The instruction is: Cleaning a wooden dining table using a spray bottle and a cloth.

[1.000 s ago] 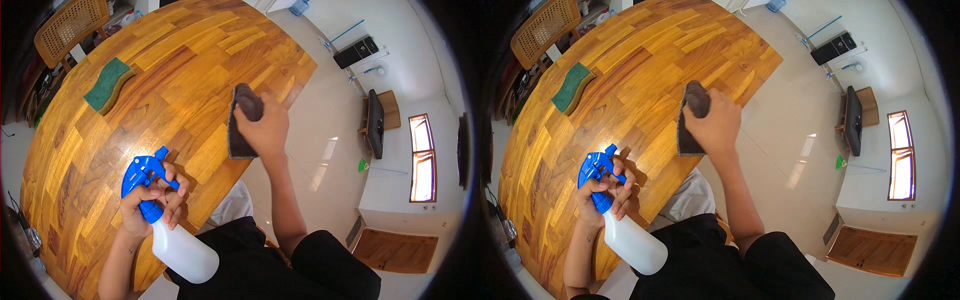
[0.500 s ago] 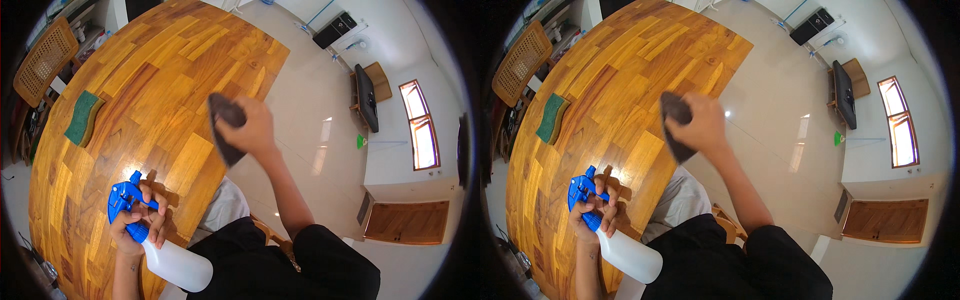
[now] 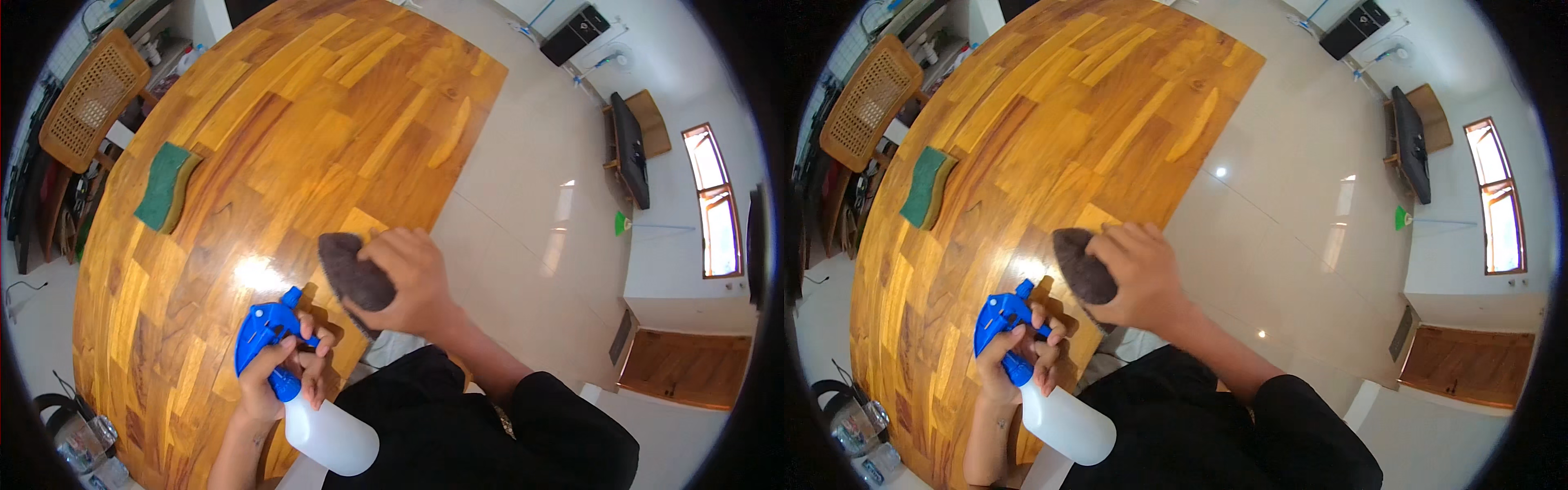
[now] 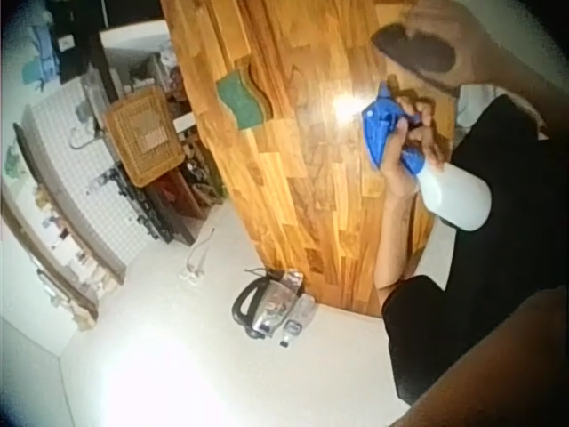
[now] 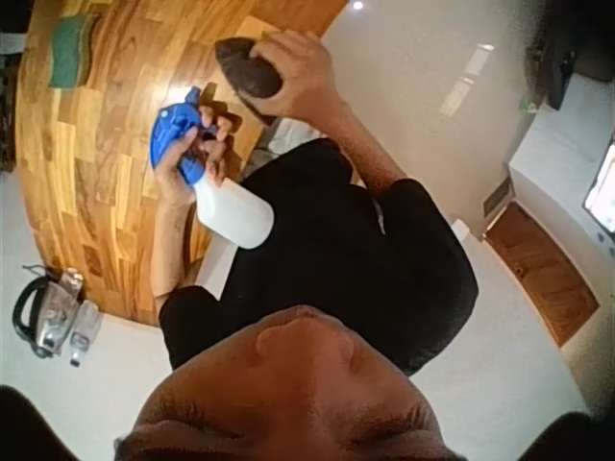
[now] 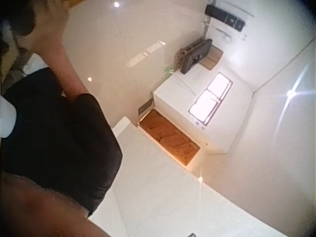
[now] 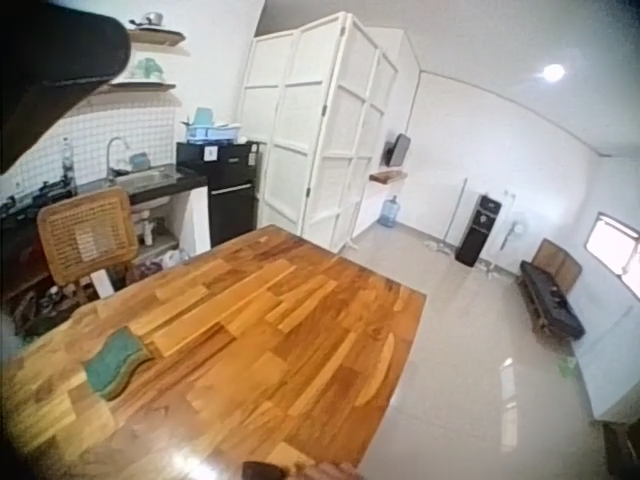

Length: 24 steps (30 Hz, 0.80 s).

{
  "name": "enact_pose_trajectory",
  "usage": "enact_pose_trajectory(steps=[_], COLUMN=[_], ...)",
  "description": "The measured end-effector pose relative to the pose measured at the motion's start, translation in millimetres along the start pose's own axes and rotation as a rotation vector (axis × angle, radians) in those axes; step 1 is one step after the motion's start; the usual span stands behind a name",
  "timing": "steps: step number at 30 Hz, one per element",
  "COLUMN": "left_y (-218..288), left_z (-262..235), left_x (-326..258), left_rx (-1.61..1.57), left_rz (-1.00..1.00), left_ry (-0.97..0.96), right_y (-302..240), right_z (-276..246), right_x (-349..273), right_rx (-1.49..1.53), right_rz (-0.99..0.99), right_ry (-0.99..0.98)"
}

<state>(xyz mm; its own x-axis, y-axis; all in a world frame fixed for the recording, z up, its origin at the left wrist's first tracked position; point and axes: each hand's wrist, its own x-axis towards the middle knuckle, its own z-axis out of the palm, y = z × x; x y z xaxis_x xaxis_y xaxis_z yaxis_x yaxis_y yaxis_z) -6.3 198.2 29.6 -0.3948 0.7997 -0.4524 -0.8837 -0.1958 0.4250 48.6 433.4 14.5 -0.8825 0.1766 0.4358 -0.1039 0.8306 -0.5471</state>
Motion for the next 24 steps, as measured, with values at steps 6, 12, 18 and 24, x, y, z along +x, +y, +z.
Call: enact_pose_trajectory(steps=[6,12,18,24], left_y=[-2,-4,-3,-4], left_z=[-6,-10,-9,-10], left_x=[0,2,1,3], left_rx=[-0.054,-0.095,-0.05,-0.061], left_rz=[-0.019,-0.022,-0.028,-0.071], left_ry=[-0.093,-0.18,-0.184,-0.24], right_y=[54,56,27,3], right_z=[-8,-5,1,-13], right_x=[42,56,24,-13], right_rx=[-0.185,-0.311,-0.153,-0.173], right_rz=[0.322,0.351,0.21,0.147], right_ry=[0.171,0.251,0.18,0.04])
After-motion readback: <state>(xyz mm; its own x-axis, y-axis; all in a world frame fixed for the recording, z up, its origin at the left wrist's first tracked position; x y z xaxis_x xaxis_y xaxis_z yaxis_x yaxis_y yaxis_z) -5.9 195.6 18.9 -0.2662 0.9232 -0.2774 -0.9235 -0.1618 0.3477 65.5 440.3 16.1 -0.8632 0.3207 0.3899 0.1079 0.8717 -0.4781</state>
